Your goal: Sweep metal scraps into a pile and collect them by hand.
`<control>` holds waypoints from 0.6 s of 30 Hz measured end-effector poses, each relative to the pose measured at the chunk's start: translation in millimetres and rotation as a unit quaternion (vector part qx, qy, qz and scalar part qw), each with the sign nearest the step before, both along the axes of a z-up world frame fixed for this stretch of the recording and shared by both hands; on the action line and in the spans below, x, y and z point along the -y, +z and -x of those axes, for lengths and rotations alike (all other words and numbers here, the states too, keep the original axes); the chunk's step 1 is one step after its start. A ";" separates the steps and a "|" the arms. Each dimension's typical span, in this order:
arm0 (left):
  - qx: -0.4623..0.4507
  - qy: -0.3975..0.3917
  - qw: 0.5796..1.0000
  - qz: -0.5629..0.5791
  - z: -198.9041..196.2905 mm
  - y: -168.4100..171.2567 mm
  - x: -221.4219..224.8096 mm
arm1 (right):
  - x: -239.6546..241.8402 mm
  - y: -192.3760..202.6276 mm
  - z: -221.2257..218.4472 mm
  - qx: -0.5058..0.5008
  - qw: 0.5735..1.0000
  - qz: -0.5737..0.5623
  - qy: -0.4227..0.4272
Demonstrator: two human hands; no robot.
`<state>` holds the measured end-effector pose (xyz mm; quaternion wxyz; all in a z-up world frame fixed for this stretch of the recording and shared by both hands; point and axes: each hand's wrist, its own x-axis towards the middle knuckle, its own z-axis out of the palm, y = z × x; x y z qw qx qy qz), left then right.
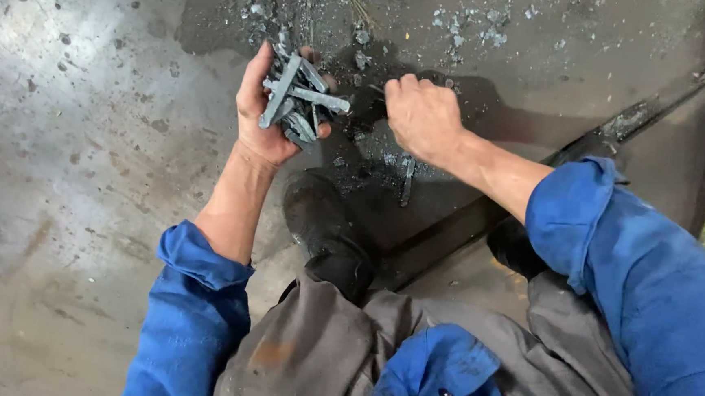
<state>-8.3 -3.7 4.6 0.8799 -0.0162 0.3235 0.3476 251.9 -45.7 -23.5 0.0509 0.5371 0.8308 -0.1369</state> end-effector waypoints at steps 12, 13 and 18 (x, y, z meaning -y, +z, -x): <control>0.030 0.024 0.996 0.083 -14.8 -19.2 16.0 | -38.9 109.3 2.7 -0.321 0.884 0.307 -0.141; 0.011 0.006 0.998 0.055 -15.5 -16.4 13.4 | -30.2 99.7 -6.7 -0.331 0.894 0.278 -0.113; -0.025 -0.030 0.999 0.010 -9.1 -10.9 11.3 | 27.5 54.8 -36.9 -0.022 0.932 0.334 -0.136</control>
